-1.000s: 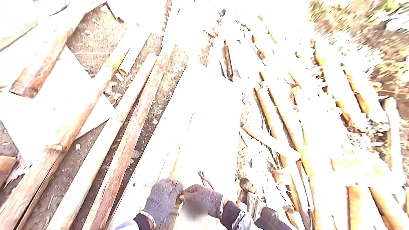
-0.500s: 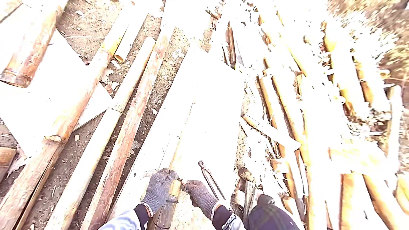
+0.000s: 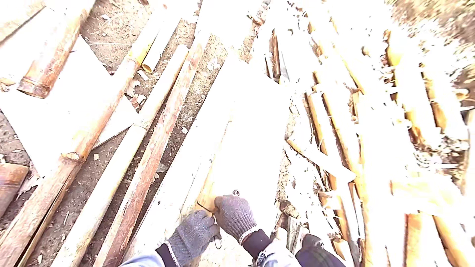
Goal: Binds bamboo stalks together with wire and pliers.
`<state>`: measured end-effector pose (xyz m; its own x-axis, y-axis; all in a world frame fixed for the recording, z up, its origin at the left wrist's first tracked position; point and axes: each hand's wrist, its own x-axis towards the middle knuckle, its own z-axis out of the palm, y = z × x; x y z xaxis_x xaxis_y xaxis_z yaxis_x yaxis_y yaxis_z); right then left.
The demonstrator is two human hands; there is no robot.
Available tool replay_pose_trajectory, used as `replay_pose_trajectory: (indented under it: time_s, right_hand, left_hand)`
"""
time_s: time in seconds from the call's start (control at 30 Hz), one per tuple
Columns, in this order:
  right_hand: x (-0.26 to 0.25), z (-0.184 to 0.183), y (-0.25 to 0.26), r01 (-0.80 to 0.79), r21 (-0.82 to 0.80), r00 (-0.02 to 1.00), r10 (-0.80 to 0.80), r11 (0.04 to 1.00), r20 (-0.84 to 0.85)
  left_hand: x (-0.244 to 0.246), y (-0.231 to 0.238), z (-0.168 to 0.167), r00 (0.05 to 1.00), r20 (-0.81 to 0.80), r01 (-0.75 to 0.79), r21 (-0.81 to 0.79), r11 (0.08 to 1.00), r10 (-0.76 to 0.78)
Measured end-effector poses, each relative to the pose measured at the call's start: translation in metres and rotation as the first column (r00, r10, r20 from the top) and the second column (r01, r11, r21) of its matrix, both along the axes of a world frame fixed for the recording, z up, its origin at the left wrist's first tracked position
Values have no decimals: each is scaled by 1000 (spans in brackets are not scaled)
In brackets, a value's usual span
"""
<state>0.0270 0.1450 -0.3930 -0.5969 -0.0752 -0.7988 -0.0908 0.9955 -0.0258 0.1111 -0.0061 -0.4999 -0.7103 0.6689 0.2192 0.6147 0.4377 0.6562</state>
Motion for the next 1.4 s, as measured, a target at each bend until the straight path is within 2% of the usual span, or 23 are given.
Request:
replay_pose_trajectory:
  time_s: [0.07, 0.1, 0.17, 0.2, 0.23, 0.3, 0.37, 0.47, 0.5, 0.57, 0.63, 0.7, 0.8, 0.87, 0.97, 1.07, 1.17, 1.23, 1.27, 1.3, 1.33, 1.37, 1.4]
  right_hand:
    - [4, -12, 28, 294, -165, 950, -307, 941, -58]
    - [7, -18, 43, 427, -297, 886, -461, 854, -53]
    - [19, -26, 65, 628, -531, 714, -692, 569, 102]
    - [28, -29, 71, 696, -574, 633, -745, 430, 209]
    - [38, -30, 74, 759, -557, 562, -770, 336, 301]
    - [55, -33, 71, 850, -452, 467, -783, 270, 411]
    - [69, -36, 61, 844, -448, 486, -772, 294, 410]
    - [84, -44, 49, 685, -651, 618, -734, 327, 282]
    - [88, -46, 45, 654, -686, 628, -736, 320, 255]
    - [90, -46, 38, 686, -651, 600, -758, 324, 255]
    - [86, -52, 35, 725, -571, 601, -759, 385, 252]
    - [73, -60, 36, 688, -500, 689, -689, 526, 224]
    - [44, -52, 31, 473, -324, 881, -442, 819, 168]
    - [33, -48, 28, 337, -245, 938, -303, 909, 167]
    - [29, -44, 27, 213, -249, 971, -178, 945, 158]
    - [25, -42, 30, 33, -264, 995, -7, 964, 99]
    - [8, -35, 27, -355, -243, 925, 377, 903, 51]
    - [-1, -32, 28, -462, -267, 871, 490, 846, 44]
    - [-3, -32, 34, -394, -296, 904, 425, 870, 43]
    - [1, -34, 45, -208, -355, 971, 236, 911, 36]
    - [6, -37, 59, 67, -432, 997, -47, 900, 58]
    - [12, -40, 74, 311, -488, 946, -315, 816, 78]
    - [21, -44, 89, 443, -468, 873, -486, 764, 34]
  left_hand:
    - [5, 0, -9, 999, -13, -35, 50, 998, 36]
    - [4, -1, -9, 999, -3, -43, 60, 997, 44]
    - [3, -5, -7, 998, 47, -37, 52, 998, 34]
    - [3, -7, -5, 997, 78, -27, 50, 998, 23]
    - [2, -8, -6, 995, 97, -23, 46, 999, 18]
    - [1, -8, -11, 995, 97, -40, 42, 998, 36]
    - [4, -6, -9, 991, 112, -77, 27, 997, 74]
    - [6, -5, -1, 978, 175, -118, 28, 993, 111]
    - [5, -5, -2, 978, 173, -129, 44, 991, 119]
    - [5, -6, -6, 980, 162, -128, 47, 991, 119]
    - [6, -9, -5, 976, 192, -107, 33, 994, 99]
    - [6, -11, -5, 969, 225, -109, 35, 993, 99]
    - [4, -14, -6, 954, 279, -143, 92, 985, 112]
    - [4, -15, -5, 928, 320, -226, 83, 970, 189]
    - [-3, -12, 4, 797, 448, -399, -112, 910, 405]
    - [-15, 0, 10, 617, 591, -391, -343, 854, 519]
    - [-22, 10, 10, 607, 633, -241, -429, 870, 480]
    - [-21, 14, 9, 620, 622, -204, -459, 864, 478]
    - [-20, 16, 8, 625, 608, -211, -473, 856, 490]
    - [-18, 18, 5, 628, 592, -229, -479, 847, 505]
    - [-17, 20, 3, 628, 581, -247, -483, 840, 518]
    - [-18, 22, 1, 625, 574, -266, -480, 836, 529]
    - [-17, 24, 0, 626, 566, -276, -482, 832, 536]
